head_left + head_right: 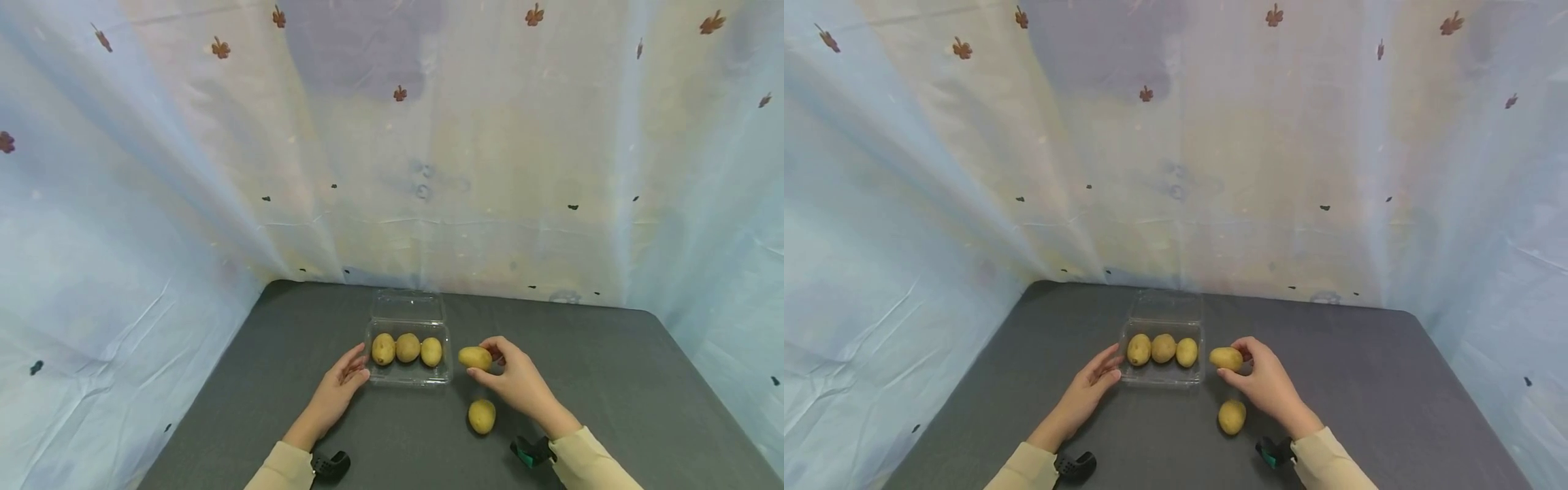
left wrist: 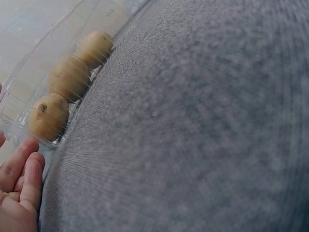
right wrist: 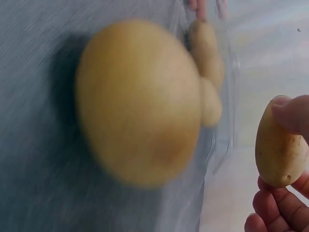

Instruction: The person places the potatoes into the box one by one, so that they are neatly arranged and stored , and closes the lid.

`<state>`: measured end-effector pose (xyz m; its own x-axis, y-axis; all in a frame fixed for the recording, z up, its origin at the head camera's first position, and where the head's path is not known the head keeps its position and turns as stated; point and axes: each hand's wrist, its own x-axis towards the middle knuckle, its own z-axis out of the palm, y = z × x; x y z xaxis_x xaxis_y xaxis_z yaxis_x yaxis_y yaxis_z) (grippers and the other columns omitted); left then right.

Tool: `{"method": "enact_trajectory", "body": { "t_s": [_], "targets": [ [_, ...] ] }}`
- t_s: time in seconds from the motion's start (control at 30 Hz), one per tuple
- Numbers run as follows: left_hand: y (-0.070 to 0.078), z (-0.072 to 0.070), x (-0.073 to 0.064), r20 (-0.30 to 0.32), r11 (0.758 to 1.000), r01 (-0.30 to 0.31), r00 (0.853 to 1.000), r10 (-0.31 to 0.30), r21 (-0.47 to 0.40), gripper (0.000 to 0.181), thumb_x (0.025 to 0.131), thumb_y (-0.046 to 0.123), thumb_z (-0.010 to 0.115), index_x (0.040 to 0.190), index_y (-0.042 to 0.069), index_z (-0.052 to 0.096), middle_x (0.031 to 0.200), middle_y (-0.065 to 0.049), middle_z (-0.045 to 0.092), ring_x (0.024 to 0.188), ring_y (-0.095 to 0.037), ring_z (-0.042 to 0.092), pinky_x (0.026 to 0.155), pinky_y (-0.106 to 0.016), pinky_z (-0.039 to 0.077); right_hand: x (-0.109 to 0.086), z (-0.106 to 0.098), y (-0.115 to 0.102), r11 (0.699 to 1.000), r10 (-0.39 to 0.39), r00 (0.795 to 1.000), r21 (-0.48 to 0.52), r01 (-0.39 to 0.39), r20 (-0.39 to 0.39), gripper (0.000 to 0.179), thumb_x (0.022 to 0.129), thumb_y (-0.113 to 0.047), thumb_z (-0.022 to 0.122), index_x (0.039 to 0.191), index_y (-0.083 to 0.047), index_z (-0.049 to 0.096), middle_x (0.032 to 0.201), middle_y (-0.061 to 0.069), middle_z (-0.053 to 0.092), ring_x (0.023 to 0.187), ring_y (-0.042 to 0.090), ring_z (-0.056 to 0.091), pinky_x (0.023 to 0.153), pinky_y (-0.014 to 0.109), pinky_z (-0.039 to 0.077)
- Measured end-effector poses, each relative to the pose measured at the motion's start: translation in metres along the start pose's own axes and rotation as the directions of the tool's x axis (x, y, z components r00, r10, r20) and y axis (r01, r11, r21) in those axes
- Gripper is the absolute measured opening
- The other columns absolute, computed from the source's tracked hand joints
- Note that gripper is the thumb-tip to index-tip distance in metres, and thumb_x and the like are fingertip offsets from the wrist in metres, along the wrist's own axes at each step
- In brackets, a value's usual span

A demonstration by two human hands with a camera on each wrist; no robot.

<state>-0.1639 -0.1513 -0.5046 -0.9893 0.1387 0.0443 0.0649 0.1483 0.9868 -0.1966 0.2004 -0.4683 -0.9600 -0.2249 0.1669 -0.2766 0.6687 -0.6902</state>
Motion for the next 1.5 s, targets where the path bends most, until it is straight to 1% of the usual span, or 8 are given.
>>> {"method": "enact_trajectory", "body": {
  "t_s": [0.27,0.37,0.7,0.87,1.03,1.13,1.4,1.5],
  "targets": [
    [-0.027,-0.001,0.011,-0.010,1.000,-0.002,1.000,0.002,0.009,0.056,0.100,0.018,0.057,0.151,0.020,0.035,0.146,-0.013,0.044,0.135,-0.027,0.039,0.110,-0.046,0.030,0.010,0.016,-0.021,0.999,-0.035,0.999,0.037,0.035,0.017,0.046,0.078,-0.044,0.080,0.113,-0.024,0.058,0.100,-0.009,0.058,0.094,0.014,0.054,0.085,0.044,0.048],
    [-0.032,-0.001,0.012,-0.016,1.000,-0.006,1.000,0.006,0.017,0.055,0.099,0.020,0.058,0.150,0.024,0.036,0.145,-0.010,0.045,0.135,-0.024,0.040,0.110,-0.045,0.031,0.012,0.020,-0.026,0.998,-0.035,0.999,0.046,0.033,0.027,0.045,0.078,-0.043,0.081,0.112,-0.024,0.058,0.100,-0.010,0.057,0.094,0.013,0.054,0.086,0.043,0.048],
    [-0.031,-0.002,0.011,-0.010,0.999,0.001,1.000,-0.001,0.043,0.056,0.099,0.025,0.058,0.150,0.027,0.036,0.145,-0.006,0.046,0.135,-0.022,0.040,0.110,-0.046,0.031,0.015,0.032,-0.032,0.998,-0.049,0.998,0.052,0.047,0.045,0.044,0.078,-0.040,0.082,0.113,-0.026,0.059,0.100,-0.012,0.057,0.093,0.011,0.053,0.083,0.039,0.047],
    [-0.024,0.000,0.008,-0.016,1.000,-0.007,1.000,0.007,0.030,0.056,0.099,0.022,0.058,0.150,0.023,0.036,0.145,-0.011,0.046,0.135,-0.026,0.040,0.110,-0.047,0.031,0.016,0.040,-0.034,0.998,-0.063,0.997,0.025,0.062,0.045,0.045,0.077,-0.047,0.080,0.111,-0.026,0.060,0.101,-0.013,0.057,0.095,0.012,0.053,0.082,0.038,0.047],
    [-0.024,-0.001,0.008,-0.008,1.000,-0.008,1.000,0.008,0.027,0.056,0.099,0.021,0.058,0.150,0.022,0.035,0.145,-0.011,0.045,0.135,-0.026,0.040,0.109,-0.046,0.032,0.017,0.046,-0.043,0.998,-0.066,0.997,0.000,0.066,0.029,0.044,0.077,-0.051,0.078,0.109,-0.026,0.061,0.099,-0.011,0.057,0.097,0.020,0.052,0.083,0.042,0.044],
    [-0.031,-0.003,0.011,0.000,0.999,-0.008,1.000,0.008,0.031,0.056,0.099,0.024,0.058,0.150,0.026,0.035,0.145,-0.007,0.046,0.134,-0.022,0.041,0.109,-0.044,0.034,0.019,0.051,-0.048,0.997,-0.071,0.997,-0.006,0.071,0.023,0.044,0.076,-0.053,0.078,0.108,-0.025,0.062,0.098,-0.012,0.057,0.097,0.021,0.053,0.085,0.043,0.042],
    [-0.031,-0.003,0.010,-0.005,0.999,-0.010,1.000,0.010,0.039,0.056,0.099,0.026,0.058,0.150,0.027,0.035,0.145,-0.005,0.046,0.134,-0.021,0.041,0.108,-0.045,0.034,0.026,0.069,-0.060,0.996,-0.085,0.995,-0.003,0.086,0.047,0.052,0.077,-0.062,0.071,0.111,-0.023,0.064,0.095,-0.013,0.058,0.092,0.016,0.052,0.083,0.042,0.043],
    [-0.032,-0.003,0.010,-0.008,0.999,-0.011,1.000,0.012,0.049,0.056,0.099,0.027,0.058,0.150,0.028,0.035,0.144,-0.005,0.047,0.134,-0.021,0.042,0.108,-0.044,0.035,0.029,0.075,-0.063,0.995,-0.104,0.992,-0.008,0.104,0.065,0.051,0.078,-0.062,0.070,0.109,-0.022,0.064,0.095,-0.012,0.059,0.089,0.013,0.053,0.093,0.047,0.041]
  ]
}}
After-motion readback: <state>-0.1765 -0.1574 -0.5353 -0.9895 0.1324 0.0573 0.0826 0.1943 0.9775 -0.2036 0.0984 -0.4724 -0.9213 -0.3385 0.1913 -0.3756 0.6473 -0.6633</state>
